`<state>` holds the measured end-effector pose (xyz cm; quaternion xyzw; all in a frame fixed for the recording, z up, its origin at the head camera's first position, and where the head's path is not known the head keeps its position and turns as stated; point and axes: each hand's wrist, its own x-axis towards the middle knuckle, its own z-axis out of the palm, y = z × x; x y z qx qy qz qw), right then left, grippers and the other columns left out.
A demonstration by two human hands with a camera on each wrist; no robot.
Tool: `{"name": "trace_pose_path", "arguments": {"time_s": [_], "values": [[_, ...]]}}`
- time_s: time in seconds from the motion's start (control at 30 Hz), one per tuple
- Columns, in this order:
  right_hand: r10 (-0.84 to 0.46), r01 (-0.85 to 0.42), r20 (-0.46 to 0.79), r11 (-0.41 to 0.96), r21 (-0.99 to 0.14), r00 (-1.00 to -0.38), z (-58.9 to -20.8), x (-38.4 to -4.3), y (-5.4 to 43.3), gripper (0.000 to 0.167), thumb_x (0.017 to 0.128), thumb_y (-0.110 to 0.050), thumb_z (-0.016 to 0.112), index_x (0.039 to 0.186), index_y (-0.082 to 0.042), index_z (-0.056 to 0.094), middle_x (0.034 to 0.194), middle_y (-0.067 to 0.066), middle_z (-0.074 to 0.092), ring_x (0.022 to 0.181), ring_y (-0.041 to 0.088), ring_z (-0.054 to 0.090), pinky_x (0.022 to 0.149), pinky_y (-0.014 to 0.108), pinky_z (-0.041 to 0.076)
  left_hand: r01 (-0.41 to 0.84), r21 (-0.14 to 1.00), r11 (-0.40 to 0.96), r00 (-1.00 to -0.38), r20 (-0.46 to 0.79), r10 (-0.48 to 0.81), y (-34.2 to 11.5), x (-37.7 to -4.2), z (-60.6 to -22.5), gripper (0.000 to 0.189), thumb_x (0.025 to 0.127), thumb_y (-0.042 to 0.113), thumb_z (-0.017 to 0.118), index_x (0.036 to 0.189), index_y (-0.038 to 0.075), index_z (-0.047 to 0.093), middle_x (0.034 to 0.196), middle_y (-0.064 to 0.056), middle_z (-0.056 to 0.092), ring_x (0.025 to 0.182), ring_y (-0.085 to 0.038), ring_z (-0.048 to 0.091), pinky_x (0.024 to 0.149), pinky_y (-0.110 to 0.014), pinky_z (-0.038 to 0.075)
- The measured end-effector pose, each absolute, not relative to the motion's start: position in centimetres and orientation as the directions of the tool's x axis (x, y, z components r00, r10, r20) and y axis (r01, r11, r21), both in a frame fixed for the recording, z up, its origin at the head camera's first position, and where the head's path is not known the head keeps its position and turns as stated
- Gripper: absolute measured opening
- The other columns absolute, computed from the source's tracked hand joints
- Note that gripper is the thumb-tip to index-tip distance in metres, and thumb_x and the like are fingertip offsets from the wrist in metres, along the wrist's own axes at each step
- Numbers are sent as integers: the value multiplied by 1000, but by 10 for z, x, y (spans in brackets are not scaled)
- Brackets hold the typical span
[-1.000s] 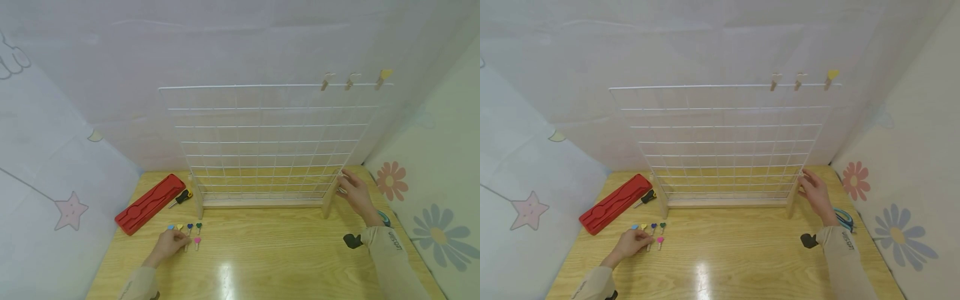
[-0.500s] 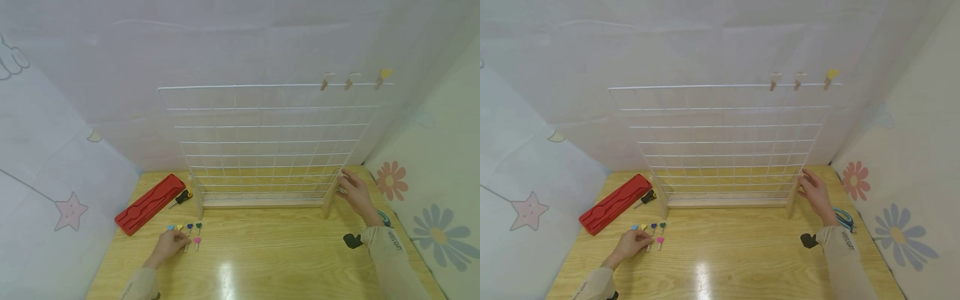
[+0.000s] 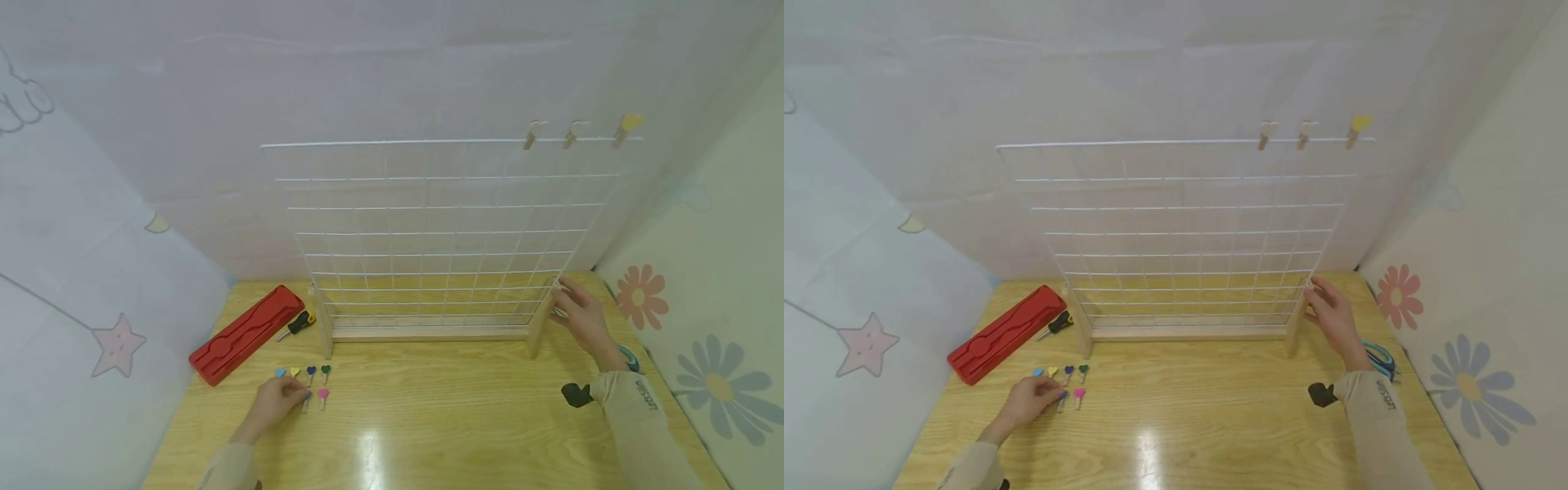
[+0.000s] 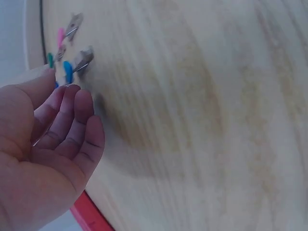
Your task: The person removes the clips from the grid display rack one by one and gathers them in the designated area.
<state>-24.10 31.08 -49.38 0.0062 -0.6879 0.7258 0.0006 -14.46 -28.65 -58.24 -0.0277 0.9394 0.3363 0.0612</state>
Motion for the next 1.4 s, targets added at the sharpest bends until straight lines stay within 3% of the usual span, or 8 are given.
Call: {"name": "trace_pose_path", "arguments": {"time_s": [0.27,0.53,0.73,0.9,1.4], "values": [[-22,-17,18,-67,-998,-1000,-495,-242,312,67,98,-21,55,151,0,19,108,-12,57,95,2,61,77,23,54,-4,716,698,-996,-62,58,-284,-161,-547,9,89,13,69,90,4,70,76,-5,67,64,-18,61,55,-25,46],[-19,-22,23,-77,-997,-1000,-493,-239,311,66,98,-20,56,151,-2,22,108,-12,57,95,2,61,76,23,54,174,770,614,-974,45,220,-254,-186,-485,20,91,13,67,103,-2,68,85,-7,70,77,-27,67,66,-26,53],[-13,-29,30,-103,-994,-999,-491,-239,310,65,98,-18,56,150,1,22,106,-12,59,93,3,62,75,23,54,268,765,586,-945,91,314,-217,-205,-438,24,90,23,69,106,5,69,92,-4,70,82,-17,66,72,-29,53],[-14,-23,24,-81,-996,-1000,-491,-239,309,67,98,-20,56,151,2,19,106,-12,58,94,3,61,75,23,54,365,743,561,-906,146,396,-183,-216,-397,27,90,25,69,111,8,69,96,-1,69,86,-15,64,77,-34,52],[-17,-29,30,-67,-997,-999,-490,-237,308,66,99,-21,55,150,1,21,108,-11,57,95,2,61,76,23,54,589,664,460,-777,310,548,-104,-239,-289,26,88,17,71,111,5,68,96,-3,70,86,-13,64,76,-30,52]]}}
